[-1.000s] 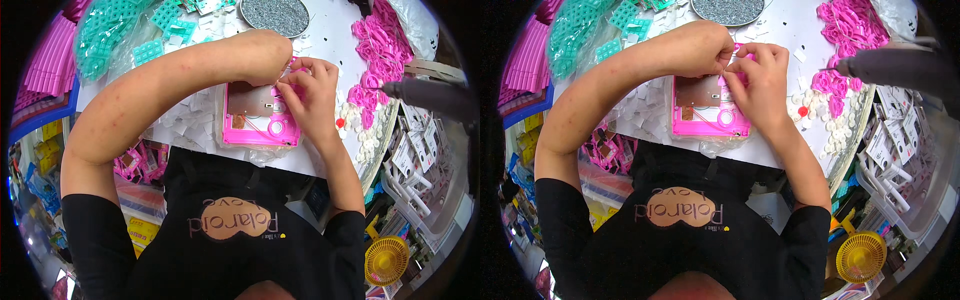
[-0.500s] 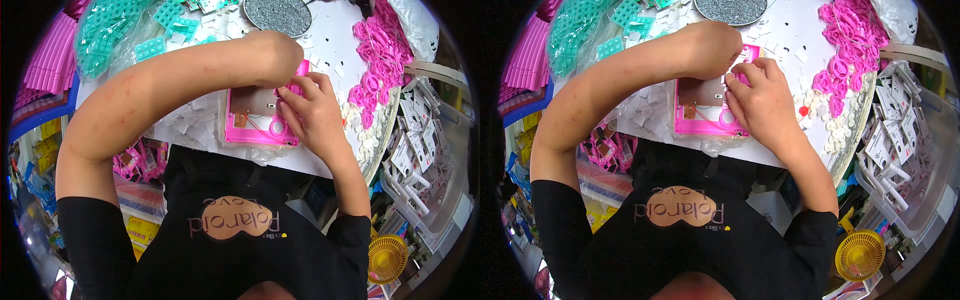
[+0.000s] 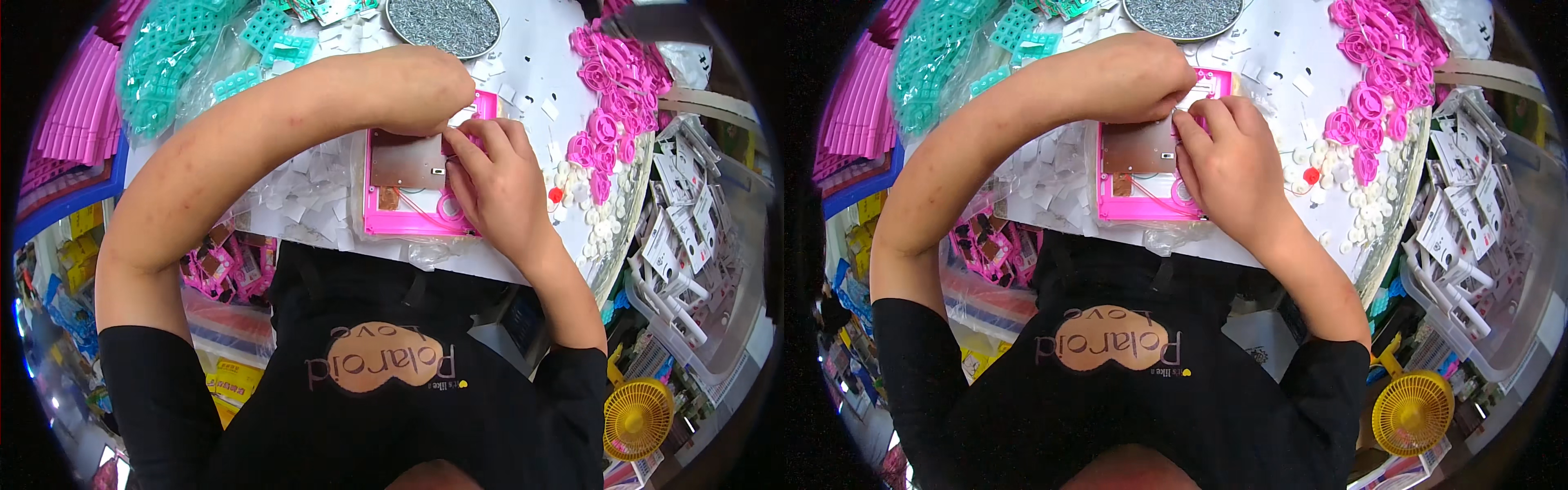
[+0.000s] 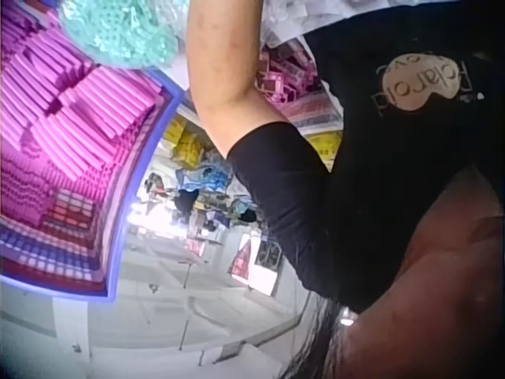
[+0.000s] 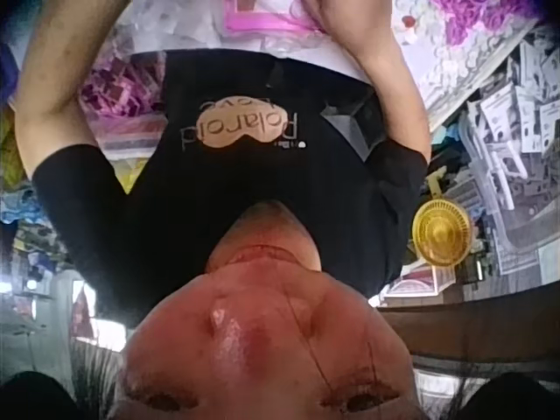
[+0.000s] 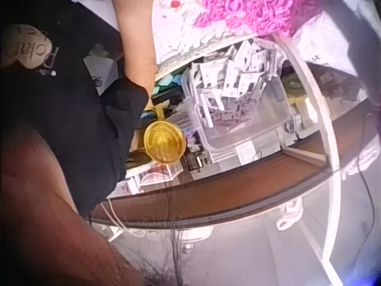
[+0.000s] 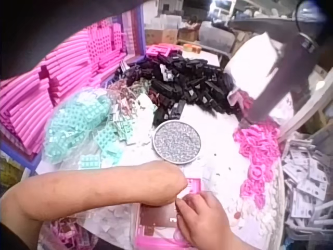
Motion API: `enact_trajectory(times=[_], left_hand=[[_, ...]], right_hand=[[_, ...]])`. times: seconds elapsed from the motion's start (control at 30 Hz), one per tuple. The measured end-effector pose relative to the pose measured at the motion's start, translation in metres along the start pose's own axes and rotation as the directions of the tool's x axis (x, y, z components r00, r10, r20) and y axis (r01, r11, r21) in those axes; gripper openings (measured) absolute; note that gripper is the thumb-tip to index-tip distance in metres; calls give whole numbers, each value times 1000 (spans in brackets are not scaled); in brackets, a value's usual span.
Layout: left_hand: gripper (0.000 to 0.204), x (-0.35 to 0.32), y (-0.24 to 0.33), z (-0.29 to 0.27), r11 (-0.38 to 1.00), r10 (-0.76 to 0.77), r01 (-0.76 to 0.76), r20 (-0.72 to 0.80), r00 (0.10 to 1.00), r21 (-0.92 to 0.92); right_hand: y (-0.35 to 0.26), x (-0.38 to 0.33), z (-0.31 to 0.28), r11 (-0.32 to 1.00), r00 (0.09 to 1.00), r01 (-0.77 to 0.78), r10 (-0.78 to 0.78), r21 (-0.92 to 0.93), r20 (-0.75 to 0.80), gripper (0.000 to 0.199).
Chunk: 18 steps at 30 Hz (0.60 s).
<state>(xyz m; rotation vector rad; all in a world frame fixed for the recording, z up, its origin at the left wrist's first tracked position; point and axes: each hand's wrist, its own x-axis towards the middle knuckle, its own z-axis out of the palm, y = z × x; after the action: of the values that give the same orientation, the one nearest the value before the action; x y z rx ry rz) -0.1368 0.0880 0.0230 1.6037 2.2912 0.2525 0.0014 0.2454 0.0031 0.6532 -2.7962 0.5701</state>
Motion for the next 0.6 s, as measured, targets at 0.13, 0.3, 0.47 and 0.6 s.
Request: enact_trajectory(times=[0.13, 0.3, 0.47, 0.6], left_hand=[[12, 2, 13, 2, 991, 37, -34, -18, 999, 131], [12, 2, 10, 11, 993, -91, 97, -83, 992, 67], [13, -40, 0, 3, 921, -315, 124, -520, 794, -369], [18, -86, -15, 2, 827, -529, 250, -544, 652, -504]], right_hand=[[-12, 4, -5, 994, 996, -59, 65, -93, 62, 36], [-19, 0, -4, 986, 993, -61, 76, -156, 90, 40], [-4, -11, -12, 997, 997, -15, 10, 76, 71, 38], [-1, -9, -17, 998, 996, -11, 5, 65, 84, 33]])
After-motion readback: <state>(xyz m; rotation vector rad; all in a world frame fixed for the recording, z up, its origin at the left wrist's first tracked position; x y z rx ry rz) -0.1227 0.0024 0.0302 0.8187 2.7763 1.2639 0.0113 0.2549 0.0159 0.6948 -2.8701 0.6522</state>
